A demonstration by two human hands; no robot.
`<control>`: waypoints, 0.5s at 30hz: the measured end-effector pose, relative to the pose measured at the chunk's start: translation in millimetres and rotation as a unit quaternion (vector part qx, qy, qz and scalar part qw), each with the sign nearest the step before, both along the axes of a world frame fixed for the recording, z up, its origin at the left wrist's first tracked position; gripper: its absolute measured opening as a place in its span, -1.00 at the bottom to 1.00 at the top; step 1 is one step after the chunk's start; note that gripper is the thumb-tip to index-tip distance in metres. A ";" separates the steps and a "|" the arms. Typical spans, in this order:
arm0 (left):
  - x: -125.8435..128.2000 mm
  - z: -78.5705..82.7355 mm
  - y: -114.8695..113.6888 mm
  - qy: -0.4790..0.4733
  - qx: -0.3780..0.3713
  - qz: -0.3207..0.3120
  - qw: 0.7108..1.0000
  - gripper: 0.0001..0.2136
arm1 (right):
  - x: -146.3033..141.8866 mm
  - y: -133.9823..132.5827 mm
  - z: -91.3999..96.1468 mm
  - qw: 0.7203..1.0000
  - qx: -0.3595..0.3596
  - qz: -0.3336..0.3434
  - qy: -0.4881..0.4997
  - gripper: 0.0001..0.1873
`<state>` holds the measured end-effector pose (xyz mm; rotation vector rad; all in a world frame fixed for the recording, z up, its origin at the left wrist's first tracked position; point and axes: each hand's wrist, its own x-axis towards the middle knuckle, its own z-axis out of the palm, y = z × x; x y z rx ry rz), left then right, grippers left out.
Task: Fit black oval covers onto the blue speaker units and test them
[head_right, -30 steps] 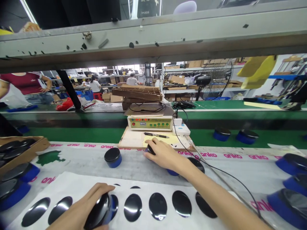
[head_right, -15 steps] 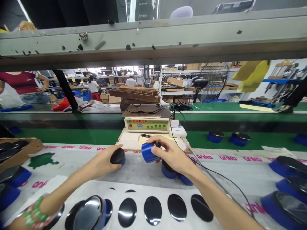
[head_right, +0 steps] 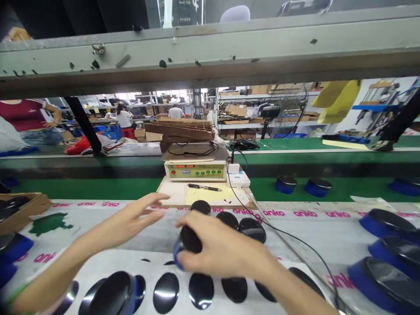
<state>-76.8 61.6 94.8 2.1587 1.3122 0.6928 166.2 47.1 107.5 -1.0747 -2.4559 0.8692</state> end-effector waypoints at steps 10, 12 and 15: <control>-22.9 -83.4 -88.9 0.271 0.022 0.104 0.957 -0.12 | -48.6 -13.6 -32.4 0.997 0.014 0.062 -0.036 -0.45; -11.6 -78.4 -85.2 0.288 0.018 0.107 0.951 -0.15 | -31.4 -7.6 -36.2 0.992 0.104 0.029 -0.057 -0.48; 8.4 -67.0 -89.1 0.343 0.041 0.133 0.929 -0.33 | 7.3 2.5 -52.4 0.961 0.240 -0.073 -0.116 -0.49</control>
